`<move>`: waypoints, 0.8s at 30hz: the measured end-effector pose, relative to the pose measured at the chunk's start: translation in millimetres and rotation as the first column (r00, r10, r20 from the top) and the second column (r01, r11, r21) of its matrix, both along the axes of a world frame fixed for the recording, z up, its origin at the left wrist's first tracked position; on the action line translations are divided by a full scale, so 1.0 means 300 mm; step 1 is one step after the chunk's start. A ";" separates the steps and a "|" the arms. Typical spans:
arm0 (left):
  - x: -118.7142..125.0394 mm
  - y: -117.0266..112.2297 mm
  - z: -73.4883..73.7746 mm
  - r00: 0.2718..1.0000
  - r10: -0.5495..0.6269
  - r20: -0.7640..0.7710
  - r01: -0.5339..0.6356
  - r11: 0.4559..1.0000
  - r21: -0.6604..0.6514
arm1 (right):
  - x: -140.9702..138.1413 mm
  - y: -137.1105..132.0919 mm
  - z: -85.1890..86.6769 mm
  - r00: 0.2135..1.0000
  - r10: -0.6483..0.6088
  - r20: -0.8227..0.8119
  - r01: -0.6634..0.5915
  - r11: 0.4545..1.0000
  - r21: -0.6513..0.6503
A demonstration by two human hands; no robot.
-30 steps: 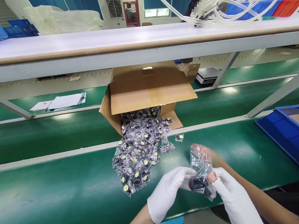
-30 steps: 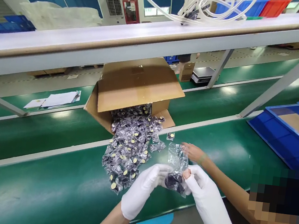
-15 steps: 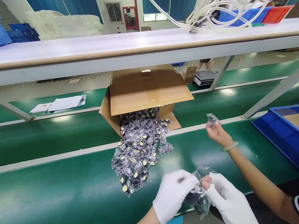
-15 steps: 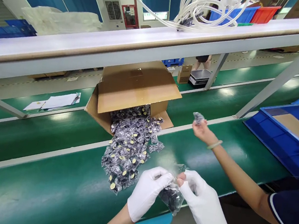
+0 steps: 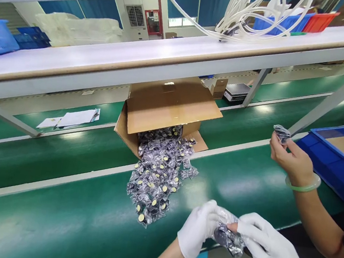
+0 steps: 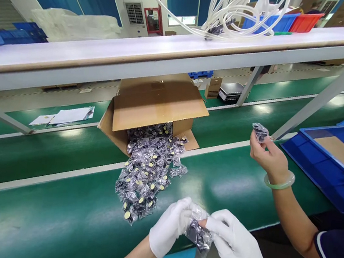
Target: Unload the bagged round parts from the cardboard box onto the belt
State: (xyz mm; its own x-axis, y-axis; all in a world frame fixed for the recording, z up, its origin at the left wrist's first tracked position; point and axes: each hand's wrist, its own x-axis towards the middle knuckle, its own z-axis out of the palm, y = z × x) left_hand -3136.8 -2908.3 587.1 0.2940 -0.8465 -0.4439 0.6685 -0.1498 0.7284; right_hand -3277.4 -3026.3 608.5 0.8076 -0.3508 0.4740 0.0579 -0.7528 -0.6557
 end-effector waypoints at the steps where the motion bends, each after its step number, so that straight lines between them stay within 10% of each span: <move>1: 0.002 -0.002 -0.001 0.999 -0.038 -0.011 0.039 0.999 0.028 | -0.003 -0.010 -0.008 1.000 0.012 -0.019 -0.012 1.000 -0.006; 6: 0.006 0.000 0.051 0.947 -0.143 0.287 0.115 0.987 0.111 | -0.051 -0.010 -0.073 0.990 0.011 -0.142 -0.002 0.998 0.062; 11: -0.014 -0.030 0.064 0.917 0.006 0.398 -0.071 0.986 0.151 | -0.012 -0.158 -0.003 0.925 -0.351 -0.146 0.381 0.855 0.351; 17: -0.061 -0.070 0.026 0.854 0.017 0.519 -0.106 0.984 0.142 | 0.155 -0.631 0.192 0.952 -0.301 -0.045 0.277 0.793 0.542; 24: -0.055 -0.075 -0.098 0.909 -0.042 0.416 -0.034 0.984 0.173 | 0.172 -0.672 0.106 0.980 -0.200 0.023 0.154 0.820 0.551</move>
State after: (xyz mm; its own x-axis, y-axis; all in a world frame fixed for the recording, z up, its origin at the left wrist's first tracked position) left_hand -3153.4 -2930.9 557.6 0.4808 -0.7692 -0.4208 0.3093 -0.3003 0.9023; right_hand -3225.8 -3227.9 640.2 0.6759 -0.7032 0.2206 0.0251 -0.2771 -0.9605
